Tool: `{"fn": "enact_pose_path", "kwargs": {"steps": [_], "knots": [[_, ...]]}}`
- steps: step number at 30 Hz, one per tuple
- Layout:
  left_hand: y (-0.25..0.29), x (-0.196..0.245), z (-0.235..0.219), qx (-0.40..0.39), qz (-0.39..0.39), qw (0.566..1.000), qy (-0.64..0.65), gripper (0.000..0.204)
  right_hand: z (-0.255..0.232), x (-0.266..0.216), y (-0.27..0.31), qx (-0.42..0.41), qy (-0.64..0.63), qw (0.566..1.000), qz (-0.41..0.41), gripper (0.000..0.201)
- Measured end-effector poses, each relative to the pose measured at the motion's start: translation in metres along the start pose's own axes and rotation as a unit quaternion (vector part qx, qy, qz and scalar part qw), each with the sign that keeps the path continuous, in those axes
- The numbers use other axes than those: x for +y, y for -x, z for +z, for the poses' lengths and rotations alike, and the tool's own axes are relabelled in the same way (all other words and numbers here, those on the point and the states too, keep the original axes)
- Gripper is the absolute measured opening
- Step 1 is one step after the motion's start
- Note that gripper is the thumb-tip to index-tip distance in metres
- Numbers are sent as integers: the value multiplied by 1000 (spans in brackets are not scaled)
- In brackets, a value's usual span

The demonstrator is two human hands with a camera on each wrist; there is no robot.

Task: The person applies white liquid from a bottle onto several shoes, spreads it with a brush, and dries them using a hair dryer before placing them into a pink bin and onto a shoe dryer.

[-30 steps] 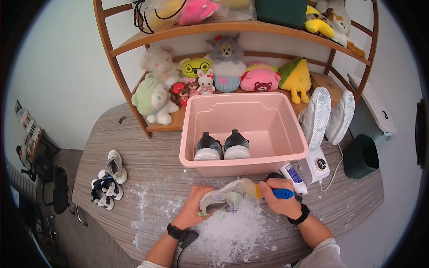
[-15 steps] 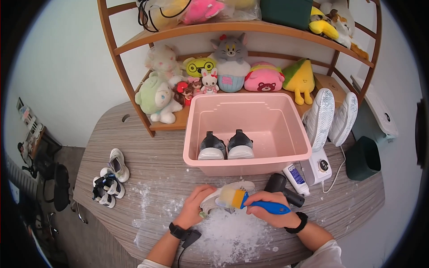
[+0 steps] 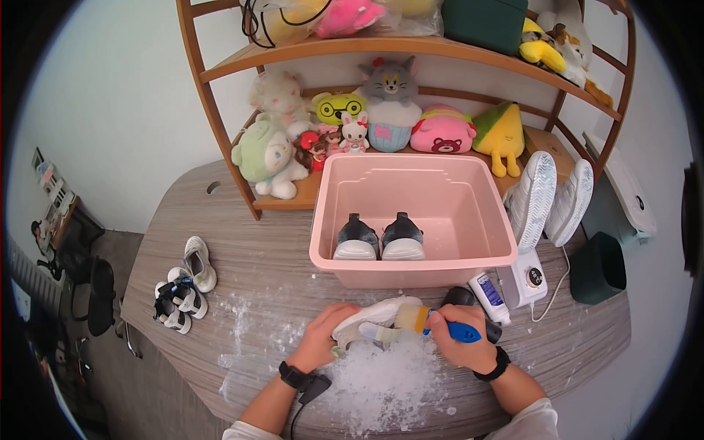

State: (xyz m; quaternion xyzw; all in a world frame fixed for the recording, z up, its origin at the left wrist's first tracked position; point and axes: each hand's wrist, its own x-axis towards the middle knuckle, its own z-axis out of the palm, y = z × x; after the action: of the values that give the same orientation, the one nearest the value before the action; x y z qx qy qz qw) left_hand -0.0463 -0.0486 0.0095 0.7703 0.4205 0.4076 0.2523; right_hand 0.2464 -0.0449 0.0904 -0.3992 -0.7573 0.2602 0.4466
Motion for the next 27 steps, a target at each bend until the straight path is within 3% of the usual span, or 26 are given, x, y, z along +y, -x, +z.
{"fn": "enact_pose_path", "kwargs": {"steps": [4,5,11,15,17,23,27], "knots": [[-2,0,1,0,10,1000,18,58,-2,-8,2,5,-44,998,-48,6],[-2,0,1,3,10,1000,16,58,-1,-13,3,-25,-69,996,-56,2],[3,-3,2,-22,-10,999,33,60,30,-25,14,-169,-177,964,-104,28],[2,-2,1,-37,-9,998,51,62,31,-20,14,-176,-91,977,-81,18],[0,-1,1,-33,-5,998,54,62,25,-16,12,-105,-44,989,-97,15],[2,0,3,-40,-4,998,42,60,17,-16,10,-50,-27,996,-63,7],[1,2,3,-32,-7,998,53,60,12,-21,11,-67,-41,995,-68,8]]}}
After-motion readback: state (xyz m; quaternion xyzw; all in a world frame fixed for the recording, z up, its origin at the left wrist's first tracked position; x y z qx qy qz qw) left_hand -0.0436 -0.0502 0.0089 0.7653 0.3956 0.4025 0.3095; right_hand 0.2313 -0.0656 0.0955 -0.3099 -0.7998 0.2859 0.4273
